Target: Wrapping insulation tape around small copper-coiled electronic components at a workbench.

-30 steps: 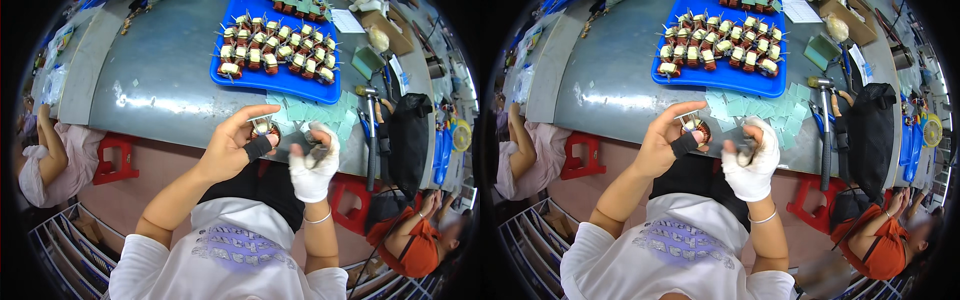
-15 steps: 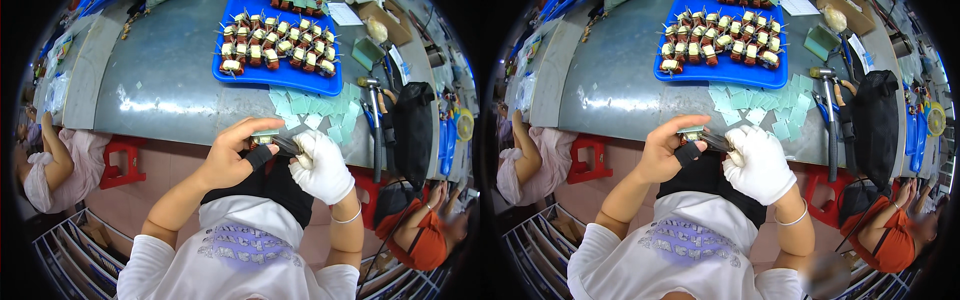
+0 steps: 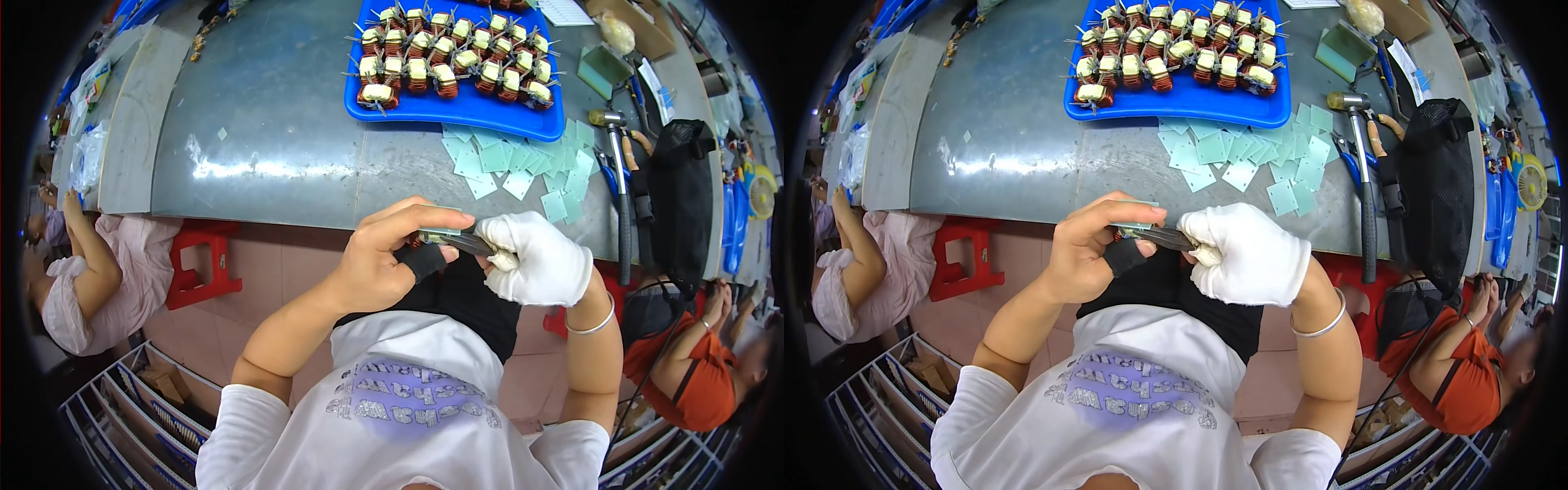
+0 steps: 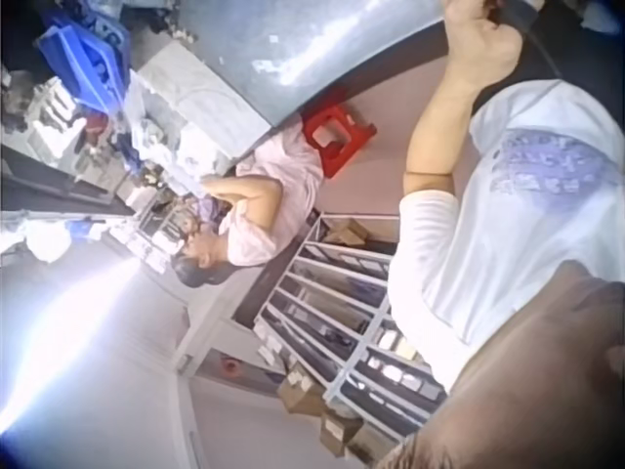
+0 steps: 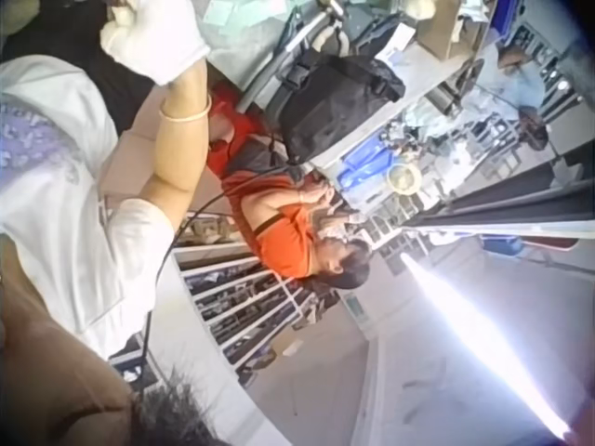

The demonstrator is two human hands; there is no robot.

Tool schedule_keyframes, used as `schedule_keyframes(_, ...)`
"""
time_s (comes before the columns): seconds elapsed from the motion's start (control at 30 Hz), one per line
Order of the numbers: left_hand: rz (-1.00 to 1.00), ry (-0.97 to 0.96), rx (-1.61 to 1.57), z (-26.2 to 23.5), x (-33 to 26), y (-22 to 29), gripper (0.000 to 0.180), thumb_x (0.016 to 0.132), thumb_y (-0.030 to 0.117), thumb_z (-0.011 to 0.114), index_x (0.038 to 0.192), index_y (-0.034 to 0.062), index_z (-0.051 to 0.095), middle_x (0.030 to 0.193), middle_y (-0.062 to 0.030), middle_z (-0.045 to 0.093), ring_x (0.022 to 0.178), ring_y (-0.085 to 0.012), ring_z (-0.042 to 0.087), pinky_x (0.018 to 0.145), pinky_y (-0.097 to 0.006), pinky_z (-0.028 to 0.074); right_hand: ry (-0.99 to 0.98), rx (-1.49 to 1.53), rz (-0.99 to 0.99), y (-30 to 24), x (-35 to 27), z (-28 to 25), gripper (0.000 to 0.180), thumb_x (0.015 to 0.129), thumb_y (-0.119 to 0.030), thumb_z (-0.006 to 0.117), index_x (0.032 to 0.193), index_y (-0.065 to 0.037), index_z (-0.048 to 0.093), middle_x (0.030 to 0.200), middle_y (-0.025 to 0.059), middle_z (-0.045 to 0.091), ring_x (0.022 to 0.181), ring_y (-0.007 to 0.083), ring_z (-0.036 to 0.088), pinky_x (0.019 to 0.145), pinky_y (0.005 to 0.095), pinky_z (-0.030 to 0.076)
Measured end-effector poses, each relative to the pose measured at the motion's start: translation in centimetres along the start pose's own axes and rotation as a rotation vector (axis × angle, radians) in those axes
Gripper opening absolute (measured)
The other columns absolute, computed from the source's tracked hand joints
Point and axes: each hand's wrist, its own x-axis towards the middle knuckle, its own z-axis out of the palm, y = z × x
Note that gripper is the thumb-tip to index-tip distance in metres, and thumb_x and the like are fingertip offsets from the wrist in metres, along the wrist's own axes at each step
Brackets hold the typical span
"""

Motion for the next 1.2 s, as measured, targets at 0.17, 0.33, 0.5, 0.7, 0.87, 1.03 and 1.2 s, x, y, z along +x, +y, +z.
schedule_keyframes(0.17, -0.014, 0.029, -0.215, 0.4, 0.3, 0.2, 0.034, 0.088, -0.005, 0.062, 0.121, 0.0028, 0.063, 0.109, -0.0076, 0.063, 0.087, -0.0111, 0.058, 0.073, -0.026, 0.047, 0.036, 0.022, 0.091, -1.0, 0.0, 0.5, 0.012, 0.067, -0.002, 0.060, 0.077, -0.003, 0.054, 0.070, 0.0177, 0.056, 0.065, 0.0382, 0.057, 0.058, 0.0409, 0.046)
schedule_keyframes(0.33, -0.175, 0.055, -0.343, 0.3, 0.6, 1.2, 0.043, 0.092, 0.000, 0.061, 0.133, -0.0003, 0.050, 0.108, -0.0096, 0.061, 0.099, -0.0130, 0.058, 0.083, -0.025, 0.048, 0.194, -0.296, 0.036, -1.6, -0.6, 0.8, 0.017, 0.068, -0.007, 0.062, 0.083, -0.004, 0.054, 0.074, 0.0150, 0.055, 0.071, 0.0367, 0.057, 0.063, 0.0439, 0.046)
schedule_keyframes(0.5, -0.221, 0.046, -0.296, -0.1, 0.4, 1.6, 0.042, 0.098, 0.013, 0.054, 0.137, 0.0039, 0.041, 0.102, -0.0095, 0.061, 0.087, -0.0112, 0.059, 0.071, -0.022, 0.048, 0.384, -1.001, 0.109, -3.9, -1.0, 1.0, 0.022, 0.066, -0.011, 0.066, 0.084, -0.009, 0.054, 0.079, 0.0087, 0.054, 0.080, 0.0301, 0.055, 0.070, 0.0404, 0.045)
schedule_keyframes(0.7, -0.270, -0.004, -0.280, 0.0, 0.3, 2.2, 0.040, 0.100, 0.018, 0.050, 0.137, 0.0073, 0.040, 0.095, -0.0080, 0.061, 0.070, -0.0075, 0.055, 0.057, -0.019, 0.045, 0.414, -1.254, 0.062, -4.5, -0.2, 1.1, 0.016, 0.069, -0.015, 0.065, 0.083, -0.011, 0.058, 0.079, 0.0049, 0.055, 0.079, 0.0253, 0.056, 0.067, 0.0391, 0.044)
schedule_keyframes(0.87, -0.272, 0.049, -0.269, 0.4, 0.3, 2.9, 0.036, 0.099, 0.011, 0.051, 0.135, 0.0062, 0.044, 0.085, -0.0002, 0.056, 0.069, -0.0055, 0.050, 0.064, -0.021, 0.043, 0.360, -1.351, 0.049, -4.4, -0.1, 1.6, 0.010, 0.072, -0.016, 0.061, 0.081, -0.013, 0.058, 0.077, 0.0032, 0.053, 0.074, 0.0220, 0.055, 0.061, 0.0354, 0.043)
schedule_keyframes(1.03, -0.275, 0.119, -0.245, 0.9, 0.1, 2.4, 0.037, 0.099, 0.017, 0.053, 0.133, 0.0056, 0.045, 0.087, -0.0061, 0.062, 0.065, -0.0059, 0.051, 0.053, -0.018, 0.039, 0.330, -1.353, 0.066, -4.0, -0.3, 2.1, 0.008, 0.073, -0.015, 0.059, 0.080, -0.013, 0.057, 0.075, 0.0029, 0.051, 0.070, 0.0205, 0.053, 0.056, 0.0339, 0.042)
schedule_keyframes(1.2, -0.362, 0.132, -0.351, 1.2, 0.3, 2.6, 0.035, 0.097, 0.011, 0.054, 0.131, 0.0047, 0.047, 0.085, -0.0036, 0.059, 0.066, -0.0058, 0.050, 0.058, -0.020, 0.041, 0.342, -1.364, 0.054, -3.3, -0.6, 2.3, 0.008, 0.073, -0.015, 0.059, 0.080, -0.012, 0.056, 0.075, 0.0028, 0.051, 0.069, 0.0203, 0.053, 0.056, 0.0340, 0.042)
